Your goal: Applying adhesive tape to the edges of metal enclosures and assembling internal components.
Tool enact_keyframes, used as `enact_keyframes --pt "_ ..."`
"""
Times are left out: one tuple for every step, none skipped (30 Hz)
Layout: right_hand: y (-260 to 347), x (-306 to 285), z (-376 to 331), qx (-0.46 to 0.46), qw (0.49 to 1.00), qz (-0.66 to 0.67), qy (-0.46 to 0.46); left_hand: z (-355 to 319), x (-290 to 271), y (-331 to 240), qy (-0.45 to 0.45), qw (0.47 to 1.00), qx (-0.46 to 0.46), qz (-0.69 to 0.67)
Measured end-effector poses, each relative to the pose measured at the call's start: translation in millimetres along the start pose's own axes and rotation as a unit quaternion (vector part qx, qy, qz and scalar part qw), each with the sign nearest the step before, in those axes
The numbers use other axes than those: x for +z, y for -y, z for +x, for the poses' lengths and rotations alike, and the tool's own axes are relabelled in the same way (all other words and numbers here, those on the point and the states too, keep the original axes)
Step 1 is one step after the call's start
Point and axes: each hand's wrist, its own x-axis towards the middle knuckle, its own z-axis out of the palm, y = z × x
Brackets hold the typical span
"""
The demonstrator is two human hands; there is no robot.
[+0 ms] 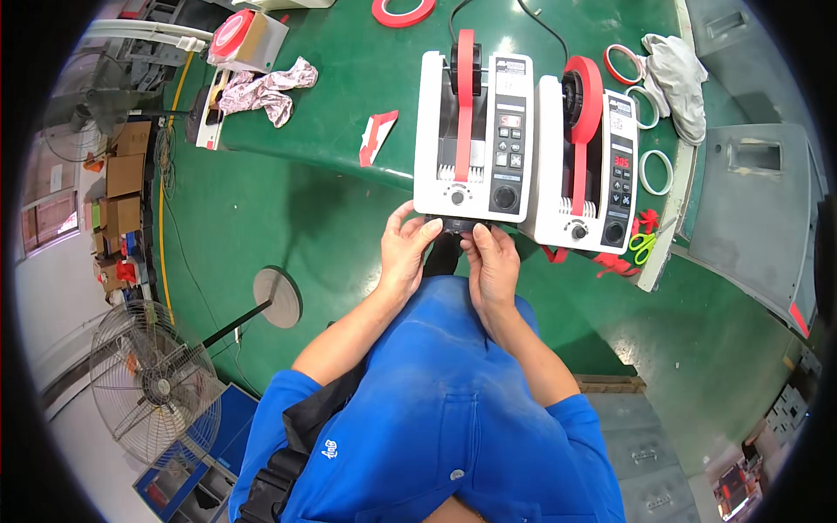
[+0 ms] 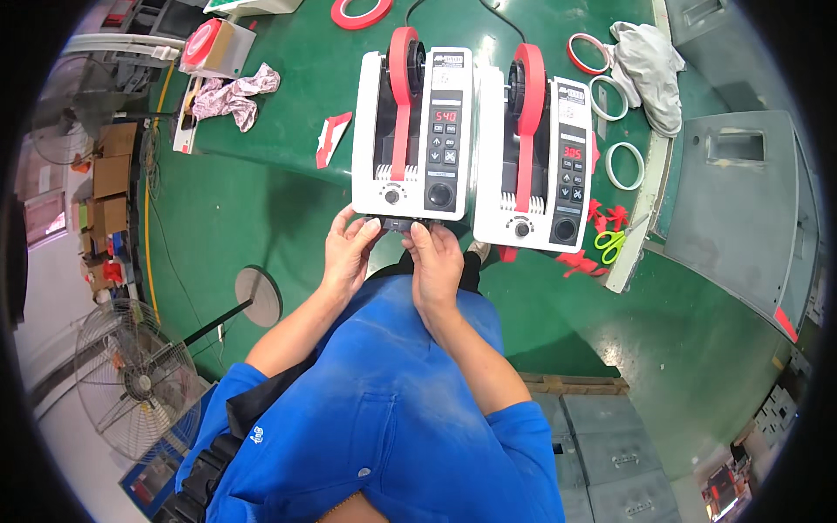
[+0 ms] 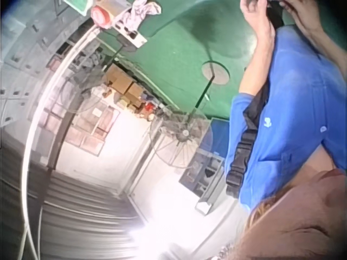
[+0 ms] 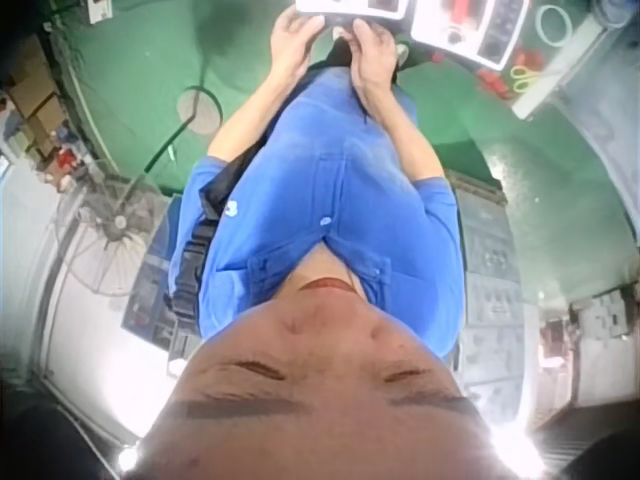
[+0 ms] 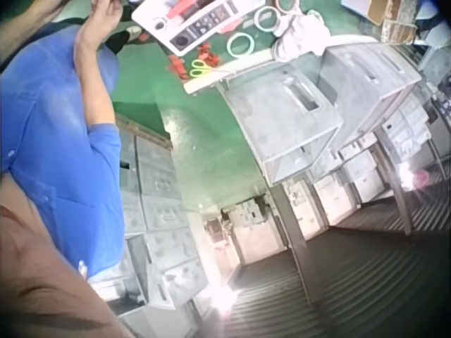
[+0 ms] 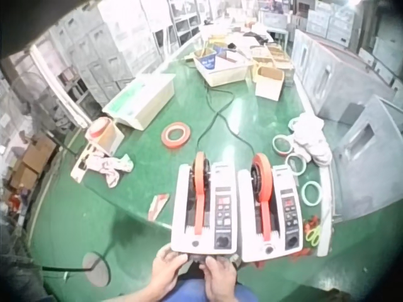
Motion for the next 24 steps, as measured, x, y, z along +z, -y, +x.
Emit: enact_keyframes --pt "2 3 1 0.002 1.000 -0.003 -0.001 2 1 0 -0.007 1.000 0.006 0.003" --pt "3 5 1 0.005 1.000 -0.005 -0.003 3 2 0 -0.014 1.000 0.011 0.006" --pt "5 8 0 0.004 1.000 -0.005 -0.009 3 3 -1 -0.014 1.000 0.008 0.000" --pt "5 10 -1 0.003 1.000 -0.004 -0.016 2 4 -2 -0.015 1.000 0.004 -0.006" --pt "6 12 -2 0.003 1.000 -0.004 -0.022 2 5 -2 -0.015 1.000 0.000 -0.012" --pt "5 12 -2 0.004 1.000 0.003 -0.022 3 4 -1 -0.012 1.000 0.007 -0.010" --pt "3 12 -1 0.005 1.000 0.010 -0.022 4 4 0 -0.010 1.000 0.014 -0.007" --pt "2 11 -1 0.007 1.000 0.017 -0.022 5 3 0 -0.007 1.000 0.021 -0.005" --pt "2 10 0 0.008 1.000 0.017 -0.021 7 3 -1 -0.003 1.000 0.017 0.017" --pt "1 9 1 0.010 1.000 0.016 -0.021 8 4 -4 0.001 0.999 0.013 0.038" --pt "0 9 2 0.011 1.000 0.016 -0.021 10 4 -6 0.005 0.998 0.009 0.060" --pt "0 9 3 0.004 1.000 0.002 -0.028 10 4 -7 0.004 0.997 0.006 0.083" --pt "1 10 4 -0.003 0.999 -0.012 -0.035 11 3 -8 0.003 0.994 0.002 0.105" --pt "1 10 3 -0.010 0.999 -0.026 -0.042 11 2 -9 0.002 0.992 -0.001 0.128" --pt "3 9 2 -0.040 0.995 -0.074 -0.044 14 -2 -7 0.016 0.985 0.053 0.165" --pt "5 7 2 -0.070 0.989 -0.123 -0.046 20 -9 -2 0.030 0.973 0.108 0.202" --pt "8 5 1 -0.100 0.979 -0.170 -0.048 24 -15 1 0.045 0.957 0.161 0.237" --pt "9 -1 -2 -0.182 0.949 -0.257 -0.035 28 -18 2 0.038 0.934 0.202 0.291" --pt "8 -8 -8 -0.260 0.904 -0.339 -0.023 31 -21 2 0.032 0.907 0.242 0.342" --pt "9 -15 -13 -0.335 0.845 -0.417 -0.010 34 -24 2 0.025 0.876 0.281 0.392" --pt "11 -21 -15 -0.385 0.814 -0.436 0.004 33 -20 -5 0.018 0.853 0.315 0.416" --pt "21 -17 -13 -0.476 0.723 -0.500 0.010 32 -18 -10 0.027 0.824 0.352 0.443" --pt "35 -7 -6 -0.558 0.618 -0.554 0.017 33 -16 -15 0.036 0.793 0.387 0.468" --pt "44 0 -1 -0.628 0.501 -0.595 0.023 34 -16 -18 0.045 0.760 0.422 0.493"
